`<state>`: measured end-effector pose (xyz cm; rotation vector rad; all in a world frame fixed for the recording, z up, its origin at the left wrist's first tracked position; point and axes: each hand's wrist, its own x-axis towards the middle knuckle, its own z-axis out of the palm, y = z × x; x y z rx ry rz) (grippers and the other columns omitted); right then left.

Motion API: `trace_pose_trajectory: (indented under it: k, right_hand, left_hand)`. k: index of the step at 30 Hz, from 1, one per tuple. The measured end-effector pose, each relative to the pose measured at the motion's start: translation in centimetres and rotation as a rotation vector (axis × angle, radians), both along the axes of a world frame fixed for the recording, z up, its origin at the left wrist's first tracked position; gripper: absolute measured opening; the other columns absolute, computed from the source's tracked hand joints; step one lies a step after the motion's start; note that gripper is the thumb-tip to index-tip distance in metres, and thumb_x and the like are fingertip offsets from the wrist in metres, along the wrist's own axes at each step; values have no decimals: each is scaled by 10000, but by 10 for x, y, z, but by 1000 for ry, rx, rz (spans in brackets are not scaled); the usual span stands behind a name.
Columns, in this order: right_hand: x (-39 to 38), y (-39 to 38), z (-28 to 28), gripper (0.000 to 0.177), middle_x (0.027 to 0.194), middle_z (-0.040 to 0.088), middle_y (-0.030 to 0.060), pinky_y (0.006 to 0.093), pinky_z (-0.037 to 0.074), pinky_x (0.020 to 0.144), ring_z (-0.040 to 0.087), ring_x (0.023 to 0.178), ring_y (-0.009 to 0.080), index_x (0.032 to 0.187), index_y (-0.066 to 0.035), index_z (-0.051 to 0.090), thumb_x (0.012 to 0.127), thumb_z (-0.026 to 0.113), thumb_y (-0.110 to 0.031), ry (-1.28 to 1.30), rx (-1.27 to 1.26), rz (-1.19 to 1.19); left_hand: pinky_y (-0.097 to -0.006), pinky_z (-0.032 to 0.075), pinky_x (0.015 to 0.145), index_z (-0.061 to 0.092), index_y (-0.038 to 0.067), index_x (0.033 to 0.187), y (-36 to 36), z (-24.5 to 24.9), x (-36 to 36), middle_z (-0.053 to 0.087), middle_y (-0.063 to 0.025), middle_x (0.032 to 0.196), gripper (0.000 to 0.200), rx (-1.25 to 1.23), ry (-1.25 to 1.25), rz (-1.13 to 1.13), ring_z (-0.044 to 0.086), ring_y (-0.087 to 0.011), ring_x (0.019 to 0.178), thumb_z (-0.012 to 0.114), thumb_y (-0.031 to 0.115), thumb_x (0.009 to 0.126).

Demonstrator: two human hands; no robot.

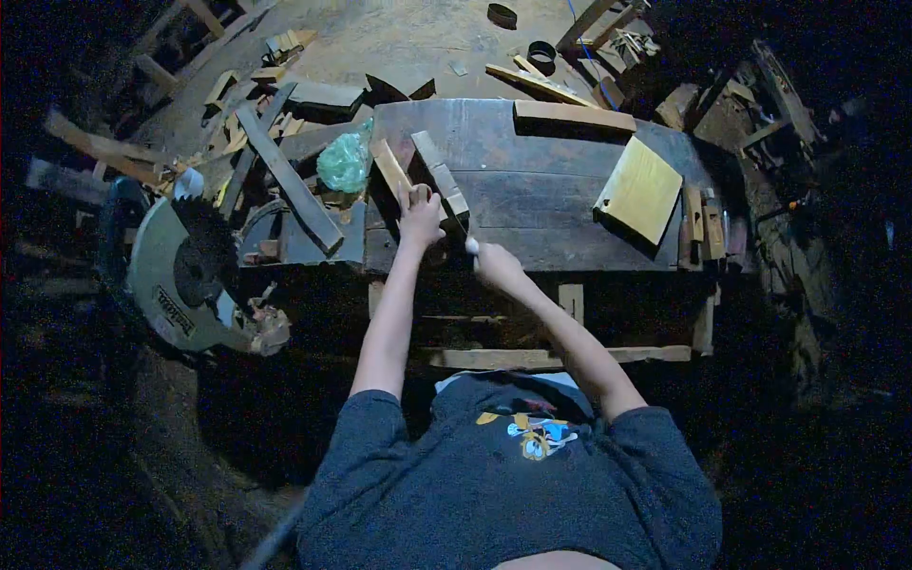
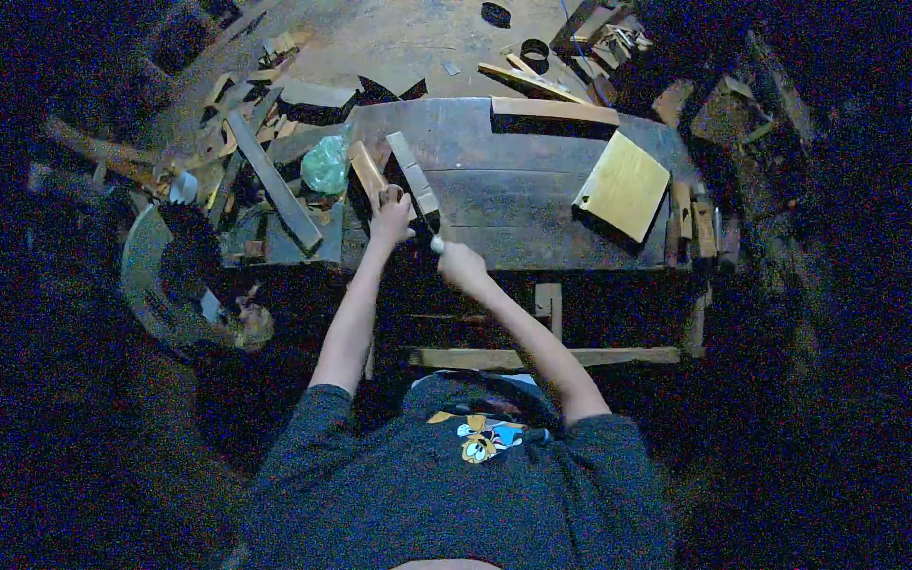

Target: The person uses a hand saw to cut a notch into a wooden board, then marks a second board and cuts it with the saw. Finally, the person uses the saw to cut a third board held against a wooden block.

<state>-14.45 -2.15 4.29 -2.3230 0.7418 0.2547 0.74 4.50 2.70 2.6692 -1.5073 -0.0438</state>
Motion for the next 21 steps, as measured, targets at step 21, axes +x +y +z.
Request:
trace_pose_trajectory:
  k: [21]
  right_hand:
    - [-122,-4,33,190,702,547,188,389,419,613,536,689,321,810,-4,513,707,454,-152,141,164,148]
  left_hand:
    - [-511,78,931,464,68,962,-9,-30,21,313,-115,1113,575,151,145,161,231,-300,1098,686,313,490]
